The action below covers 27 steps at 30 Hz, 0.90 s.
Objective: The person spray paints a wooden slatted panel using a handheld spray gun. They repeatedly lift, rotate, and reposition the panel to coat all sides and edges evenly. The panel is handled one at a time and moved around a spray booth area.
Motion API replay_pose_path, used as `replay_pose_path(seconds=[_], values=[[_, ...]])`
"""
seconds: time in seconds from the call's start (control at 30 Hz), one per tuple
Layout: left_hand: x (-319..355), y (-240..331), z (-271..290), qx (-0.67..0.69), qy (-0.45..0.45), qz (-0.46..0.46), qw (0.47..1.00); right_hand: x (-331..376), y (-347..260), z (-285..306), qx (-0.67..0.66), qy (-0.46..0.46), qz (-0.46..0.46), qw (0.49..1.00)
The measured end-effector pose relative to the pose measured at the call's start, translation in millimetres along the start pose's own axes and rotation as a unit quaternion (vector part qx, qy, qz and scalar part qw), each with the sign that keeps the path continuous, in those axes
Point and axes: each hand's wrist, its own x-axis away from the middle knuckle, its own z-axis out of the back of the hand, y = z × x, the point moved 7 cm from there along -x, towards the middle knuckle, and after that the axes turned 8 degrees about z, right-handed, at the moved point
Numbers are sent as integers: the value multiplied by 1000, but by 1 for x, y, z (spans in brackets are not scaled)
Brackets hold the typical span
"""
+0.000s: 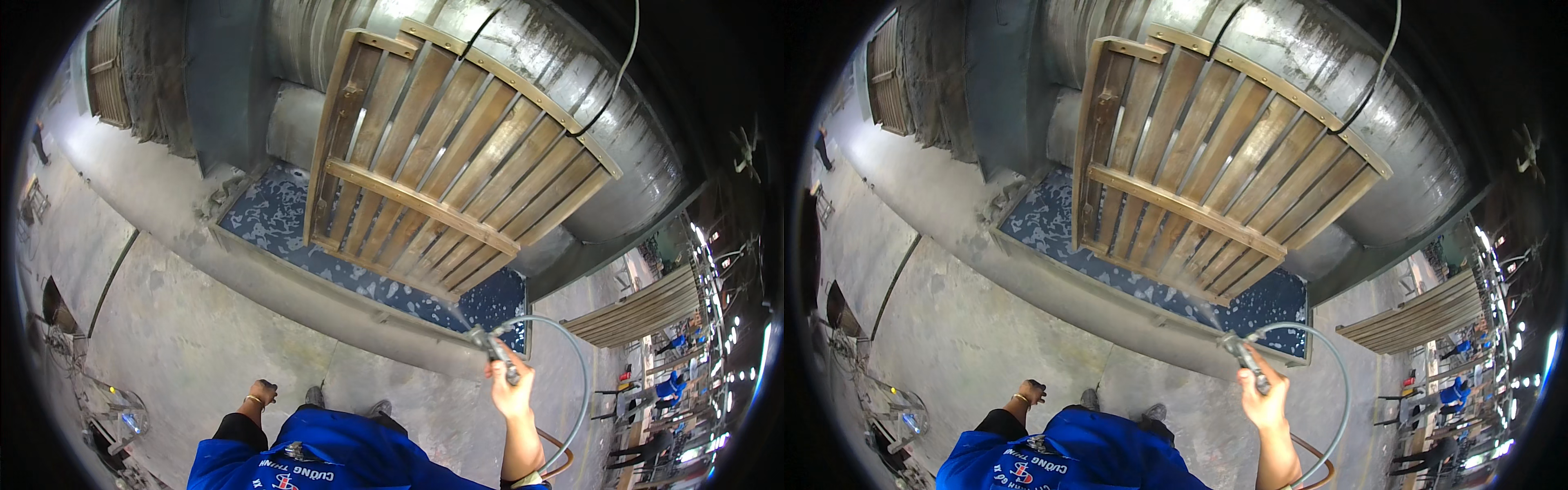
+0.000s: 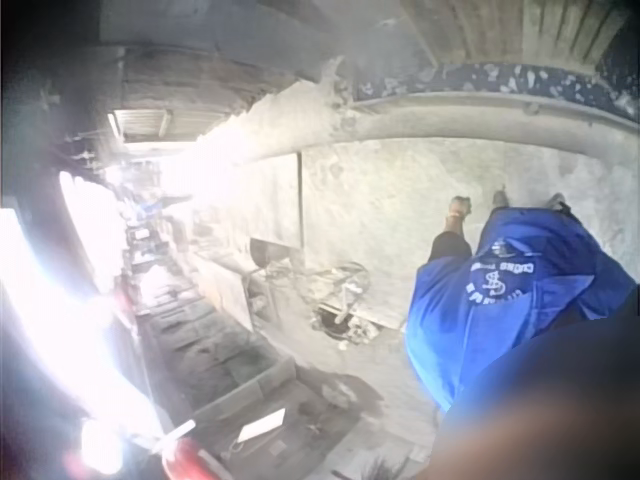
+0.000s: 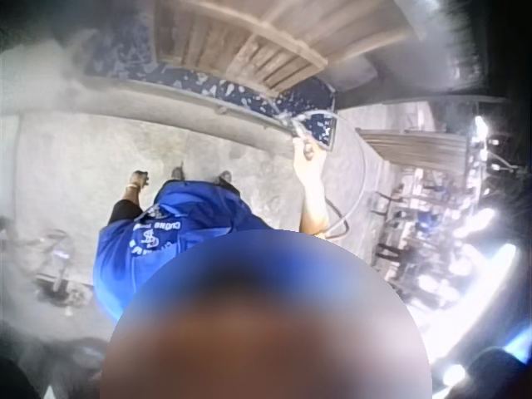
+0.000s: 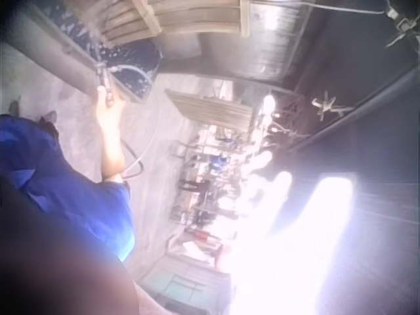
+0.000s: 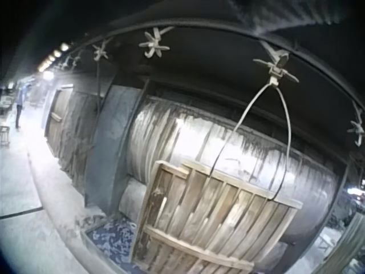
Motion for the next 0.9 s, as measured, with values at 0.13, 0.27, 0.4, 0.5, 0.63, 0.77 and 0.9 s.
replay_pose_path(seconds=[0.13,0.27,0.4,0.5,0.63,0.77,0.9], values=[[-2,-39,-36,81,-105,126,983,12,4,32,-26,108,59,992],[-1,-57,-42,181,-74,256,947,25,38,13,33,46,-31,998],[-22,-35,-27,65,-31,149,986,34,51,14,45,23,-33,998],[-45,-18,-20,79,-26,173,981,37,52,41,-24,100,-14,995],[-57,23,-8,30,8,204,979,22,70,75,-26,189,53,980],[-39,67,26,200,120,180,956,2,131,53,-47,151,-12,987],[-18,101,55,189,170,170,952,-12,182,52,-51,112,-66,990]])
